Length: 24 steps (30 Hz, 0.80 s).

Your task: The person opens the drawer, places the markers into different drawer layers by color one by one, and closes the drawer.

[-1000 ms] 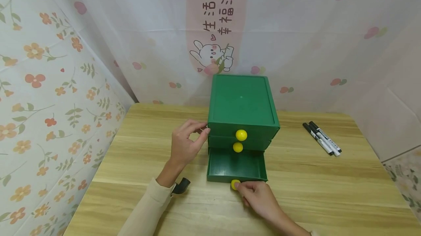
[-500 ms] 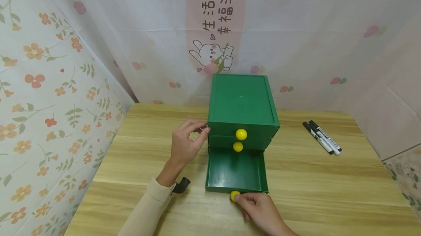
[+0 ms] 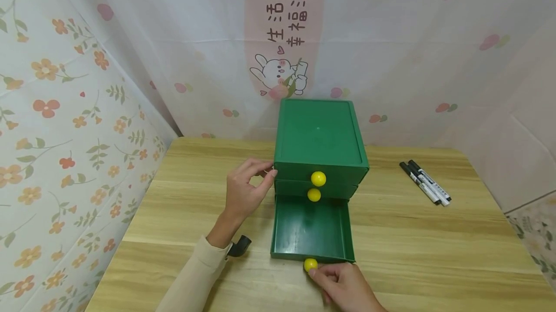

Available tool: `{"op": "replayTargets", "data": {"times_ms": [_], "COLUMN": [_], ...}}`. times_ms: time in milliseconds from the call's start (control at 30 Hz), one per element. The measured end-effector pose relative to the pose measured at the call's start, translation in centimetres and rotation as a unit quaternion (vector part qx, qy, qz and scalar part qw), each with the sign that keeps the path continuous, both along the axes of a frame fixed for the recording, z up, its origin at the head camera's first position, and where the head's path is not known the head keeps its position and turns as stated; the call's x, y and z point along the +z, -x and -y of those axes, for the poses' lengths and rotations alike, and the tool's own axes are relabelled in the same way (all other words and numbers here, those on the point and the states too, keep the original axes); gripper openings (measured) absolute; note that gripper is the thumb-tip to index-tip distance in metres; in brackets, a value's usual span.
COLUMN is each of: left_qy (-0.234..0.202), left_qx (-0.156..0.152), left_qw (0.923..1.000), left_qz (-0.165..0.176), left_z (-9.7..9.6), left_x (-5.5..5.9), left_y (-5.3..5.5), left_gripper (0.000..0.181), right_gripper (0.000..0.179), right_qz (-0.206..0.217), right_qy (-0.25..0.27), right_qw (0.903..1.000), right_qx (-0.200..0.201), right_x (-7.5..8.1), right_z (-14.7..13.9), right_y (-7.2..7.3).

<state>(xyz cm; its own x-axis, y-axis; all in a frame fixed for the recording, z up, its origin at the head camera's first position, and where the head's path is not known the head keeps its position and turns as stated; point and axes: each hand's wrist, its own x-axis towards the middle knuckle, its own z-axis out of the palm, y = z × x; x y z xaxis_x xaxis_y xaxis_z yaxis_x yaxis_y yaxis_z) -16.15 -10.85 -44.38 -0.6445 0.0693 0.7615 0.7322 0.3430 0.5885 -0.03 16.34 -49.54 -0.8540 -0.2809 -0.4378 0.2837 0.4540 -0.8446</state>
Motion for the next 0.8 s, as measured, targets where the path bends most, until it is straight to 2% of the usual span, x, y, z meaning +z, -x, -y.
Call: {"op": "replayTargets", "data": {"times_ms": [100,200,267,367,467,600,667,800], "left_qy": [0.001,0.001,0.000,-0.001,-0.002,-0.006,-0.004,0.000], "left_qx": [0.001,0.002,0.002,0.002,0.001,-0.003,-0.003,0.000], "left_qw": [1.0000,1.0000,1.0000,1.0000,1.0000,1.0000,1.0000,1.0000], "left_qz": [0.000,0.002,0.004,0.004,-0.001,-0.003,-0.004,-0.003], "left_z": [0.0,-0.1,-0.1,0.0,0.0,0.0,0.0,0.0], "left_x": [0.0,0.1,0.1,0.1,0.0,-0.1,-0.1,-0.1], "left_y": [0.0,-0.1,-0.1,-0.1,-0.1,-0.1,-0.1,-0.1], "left_gripper": [0.015,0.015,0.015,0.015,0.016,0.016,0.016,0.016], "right_gripper": [0.026,0.021,0.021,0.019,0.012,0.013,0.012,0.012], "right_qz": [-0.002,-0.030,-0.065,-0.136,-0.226,-0.330,-0.359,-0.379], "right_qy": [-0.005,-0.014,-0.022,-0.037,-0.052,-0.083,-0.108,-0.154], "right_qw": [0.9997,0.9984,0.9963,0.9893,0.9728,0.9384,0.9231,0.9030], "right_qx": [0.022,0.046,0.052,0.036,-0.003,-0.059,-0.085,-0.131], "right_x": [0.8,2.2,3.3,4.9,5.9,6.6,6.7,6.8], "right_z": [-0.3,-0.5,-0.8,-1.2,-1.9,-3.6,-4.7,-7.4], "right_y": [-0.1,0.0,0.1,0.6,1.5,3.1,4.1,6.2]}}
